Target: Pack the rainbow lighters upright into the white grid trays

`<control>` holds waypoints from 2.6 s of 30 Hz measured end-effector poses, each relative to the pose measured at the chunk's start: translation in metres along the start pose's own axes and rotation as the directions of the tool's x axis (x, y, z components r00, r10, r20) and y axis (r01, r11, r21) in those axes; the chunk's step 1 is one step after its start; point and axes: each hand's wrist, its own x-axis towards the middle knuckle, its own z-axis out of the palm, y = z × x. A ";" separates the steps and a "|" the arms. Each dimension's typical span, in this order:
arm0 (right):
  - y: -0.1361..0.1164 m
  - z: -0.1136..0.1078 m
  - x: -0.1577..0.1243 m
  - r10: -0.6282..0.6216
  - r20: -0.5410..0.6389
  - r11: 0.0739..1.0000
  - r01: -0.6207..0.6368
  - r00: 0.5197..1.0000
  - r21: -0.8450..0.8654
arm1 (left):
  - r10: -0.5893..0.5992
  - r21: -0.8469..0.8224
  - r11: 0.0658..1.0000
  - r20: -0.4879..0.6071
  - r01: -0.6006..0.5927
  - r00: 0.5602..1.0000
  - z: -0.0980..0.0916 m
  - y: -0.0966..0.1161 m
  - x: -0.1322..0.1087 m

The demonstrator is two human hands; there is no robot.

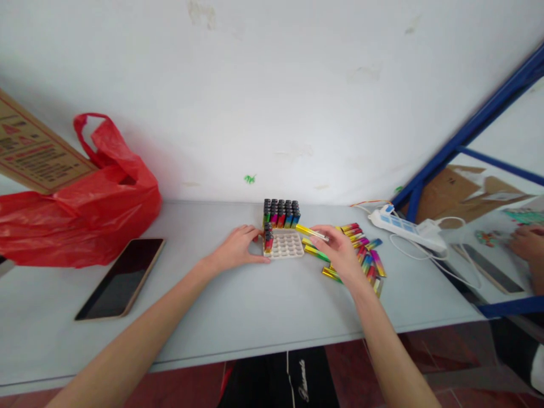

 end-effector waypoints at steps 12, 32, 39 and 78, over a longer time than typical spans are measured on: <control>-0.014 0.058 0.059 0.079 0.223 0.906 -0.163 0.972 0.390 | -0.013 0.008 1.000 0.008 0.013 1.000 0.000 0.004 -0.002; 0.005 0.086 0.033 0.362 0.107 0.903 -0.377 0.926 0.205 | -0.021 0.009 1.000 0.006 0.021 1.000 -0.001 0.002 -0.003; 0.003 0.085 0.036 0.386 0.123 0.881 -0.405 0.914 0.243 | -0.028 0.004 1.000 0.008 0.028 1.000 -0.002 0.002 -0.002; 0.011 0.055 0.026 -0.311 0.475 0.772 0.510 0.823 -0.379 | 0.005 -0.051 0.999 0.059 -0.002 0.998 -0.010 0.001 -0.002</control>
